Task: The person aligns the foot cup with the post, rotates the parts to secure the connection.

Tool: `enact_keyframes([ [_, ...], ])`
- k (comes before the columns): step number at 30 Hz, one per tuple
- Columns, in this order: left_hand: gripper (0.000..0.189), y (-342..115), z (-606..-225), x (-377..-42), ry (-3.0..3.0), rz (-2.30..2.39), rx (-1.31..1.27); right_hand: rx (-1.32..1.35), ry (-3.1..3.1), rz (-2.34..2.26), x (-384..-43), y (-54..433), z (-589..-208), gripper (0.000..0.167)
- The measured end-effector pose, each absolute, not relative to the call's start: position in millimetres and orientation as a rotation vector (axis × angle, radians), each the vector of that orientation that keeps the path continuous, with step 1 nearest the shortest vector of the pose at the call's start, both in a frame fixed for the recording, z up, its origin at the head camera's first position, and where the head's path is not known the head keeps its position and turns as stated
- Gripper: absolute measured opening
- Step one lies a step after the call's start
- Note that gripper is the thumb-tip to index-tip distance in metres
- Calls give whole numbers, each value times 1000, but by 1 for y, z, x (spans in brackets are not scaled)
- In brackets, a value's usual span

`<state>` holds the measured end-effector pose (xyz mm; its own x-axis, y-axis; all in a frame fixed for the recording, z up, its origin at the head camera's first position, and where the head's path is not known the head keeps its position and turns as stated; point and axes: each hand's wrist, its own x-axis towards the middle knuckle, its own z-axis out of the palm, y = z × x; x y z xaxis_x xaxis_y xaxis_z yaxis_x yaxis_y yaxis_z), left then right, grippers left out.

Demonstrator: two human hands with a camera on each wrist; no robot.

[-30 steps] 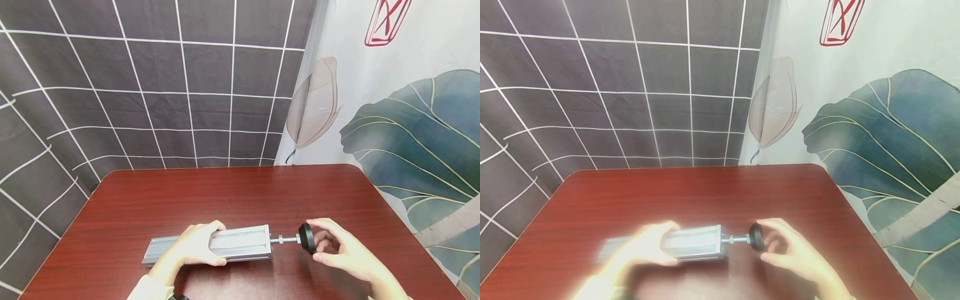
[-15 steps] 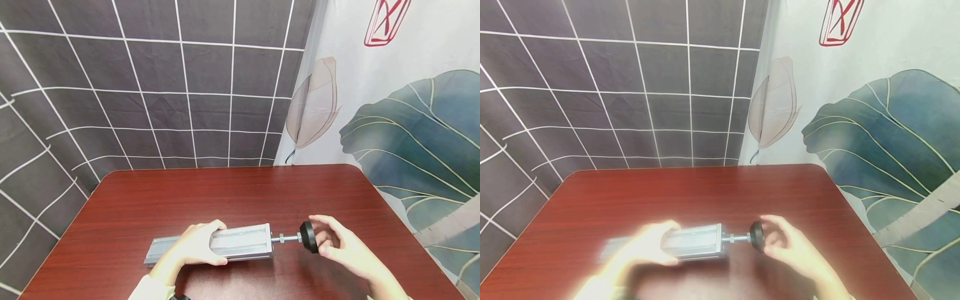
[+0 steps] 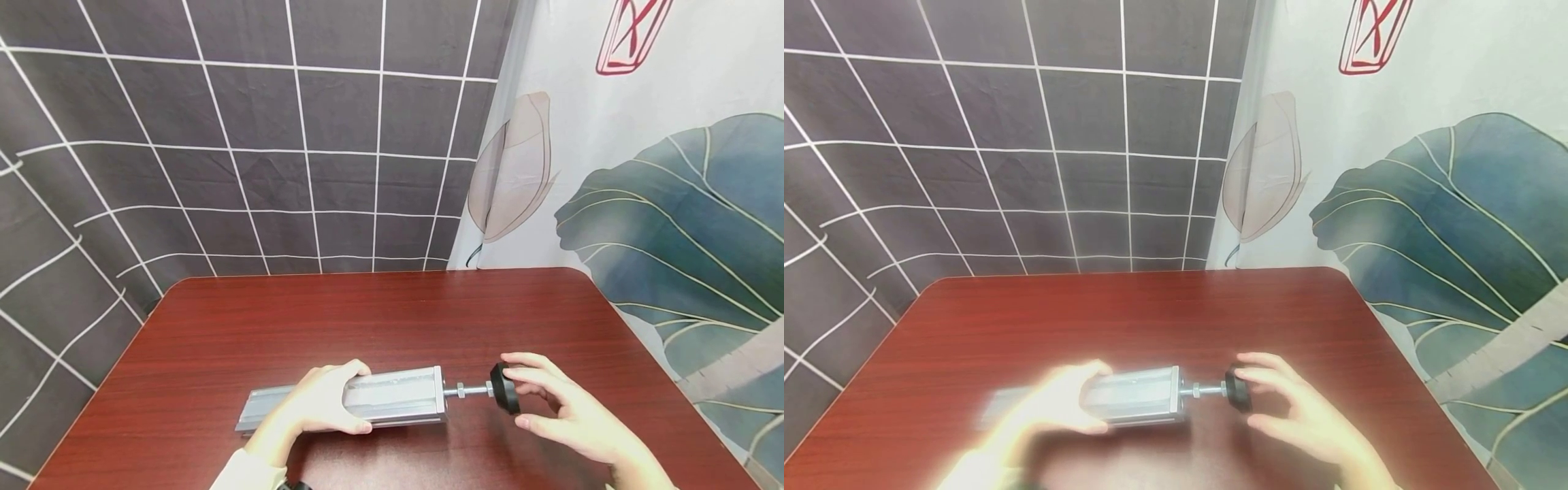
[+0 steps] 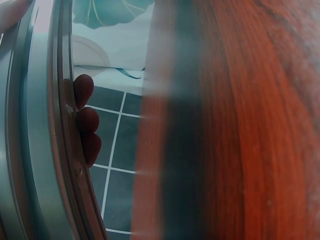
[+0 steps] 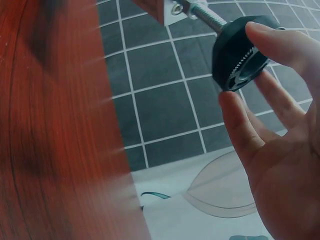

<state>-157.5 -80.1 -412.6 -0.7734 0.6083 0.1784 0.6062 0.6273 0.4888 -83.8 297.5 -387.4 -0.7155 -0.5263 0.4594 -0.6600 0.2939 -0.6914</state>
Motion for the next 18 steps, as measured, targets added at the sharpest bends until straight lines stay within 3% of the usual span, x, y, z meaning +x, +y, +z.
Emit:
enact_keyframes([
  [6,62,-78,-412,-157,2827,841,1050,1030,-2401,1484,-83,298,-390,66],
  [18,62,-76,-414,-158,2816,840,1068,801,-2431,1428,-84,293,-389,53],
])
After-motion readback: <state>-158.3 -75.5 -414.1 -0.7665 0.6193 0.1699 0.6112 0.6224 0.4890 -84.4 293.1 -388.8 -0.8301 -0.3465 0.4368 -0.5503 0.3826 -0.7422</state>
